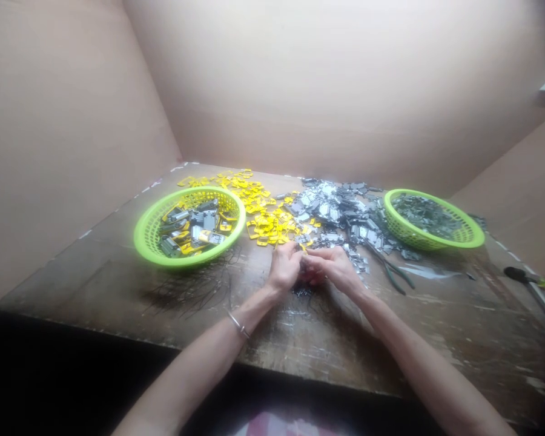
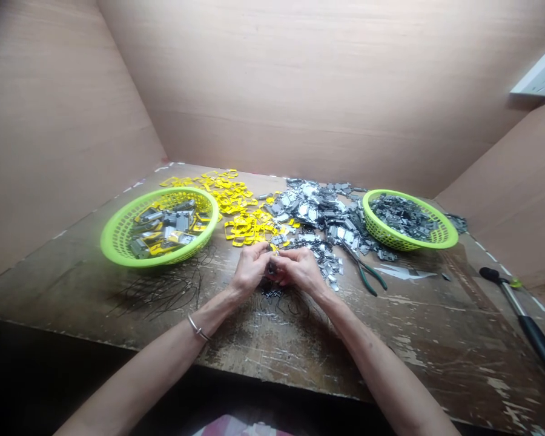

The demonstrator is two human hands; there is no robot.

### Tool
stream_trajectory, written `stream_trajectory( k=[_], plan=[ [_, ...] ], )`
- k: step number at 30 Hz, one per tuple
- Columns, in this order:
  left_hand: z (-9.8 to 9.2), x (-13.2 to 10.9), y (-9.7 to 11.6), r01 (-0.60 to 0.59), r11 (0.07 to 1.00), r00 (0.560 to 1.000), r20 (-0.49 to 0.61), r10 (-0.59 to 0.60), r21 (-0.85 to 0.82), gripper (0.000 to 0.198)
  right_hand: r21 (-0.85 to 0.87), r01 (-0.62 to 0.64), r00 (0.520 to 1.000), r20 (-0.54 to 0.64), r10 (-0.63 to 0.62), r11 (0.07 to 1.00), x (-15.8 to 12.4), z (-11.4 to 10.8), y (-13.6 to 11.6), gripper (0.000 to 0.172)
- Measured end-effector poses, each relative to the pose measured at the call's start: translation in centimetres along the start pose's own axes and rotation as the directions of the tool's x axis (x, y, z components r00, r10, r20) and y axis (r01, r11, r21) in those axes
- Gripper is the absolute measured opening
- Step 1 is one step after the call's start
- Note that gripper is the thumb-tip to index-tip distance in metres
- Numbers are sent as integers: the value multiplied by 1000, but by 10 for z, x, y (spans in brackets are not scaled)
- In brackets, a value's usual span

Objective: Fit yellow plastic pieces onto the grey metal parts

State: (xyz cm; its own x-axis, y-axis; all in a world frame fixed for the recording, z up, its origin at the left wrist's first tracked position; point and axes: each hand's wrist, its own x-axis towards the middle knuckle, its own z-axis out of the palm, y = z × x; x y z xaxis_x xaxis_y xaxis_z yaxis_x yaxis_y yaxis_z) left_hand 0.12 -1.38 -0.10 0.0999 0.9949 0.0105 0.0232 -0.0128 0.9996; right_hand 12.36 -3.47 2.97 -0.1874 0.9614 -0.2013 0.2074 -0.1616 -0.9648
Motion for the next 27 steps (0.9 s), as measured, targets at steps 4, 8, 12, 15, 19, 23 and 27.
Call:
stream_trajectory(
  k=[4, 8, 12, 15, 19, 23, 27],
  plan=[
    [4, -1, 4, 141, 974, 990, 24, -139, -179, 21, -194, 112, 992, -43, -123, 975, 1, -2, 5, 30],
    [7, -4, 3, 243, 895, 970, 82, -229, -374, 27, -562, 191, 945, -116, -305, 805, -1, 7, 8, 30],
    [7, -5, 1, 179, 830, 976, -11, -217, -528, 20, -865, 127, 877, -131, -462, 486, -6, 28, 8, 26],
    [5, -4, 5, 114, 818, 980, -72, -186, -564, 15, -921, 152, 873, -45, -485, 359, -9, 29, 1, 28],
    [-1, -6, 14, 113, 852, 989, -27, -147, -511, 15, -911, 105, 889, -94, -449, 400, -10, -18, -16, 35],
    [-5, -10, 20, 59, 883, 998, 28, -51, -466, 17, -946, -179, 946, -241, -219, 272, -16, -91, -7, 35],
    [-5, -13, 26, 8, 898, 998, 63, 22, -440, 16, -928, -325, 942, -335, -30, 181, -29, -133, 26, 33]
  ],
)
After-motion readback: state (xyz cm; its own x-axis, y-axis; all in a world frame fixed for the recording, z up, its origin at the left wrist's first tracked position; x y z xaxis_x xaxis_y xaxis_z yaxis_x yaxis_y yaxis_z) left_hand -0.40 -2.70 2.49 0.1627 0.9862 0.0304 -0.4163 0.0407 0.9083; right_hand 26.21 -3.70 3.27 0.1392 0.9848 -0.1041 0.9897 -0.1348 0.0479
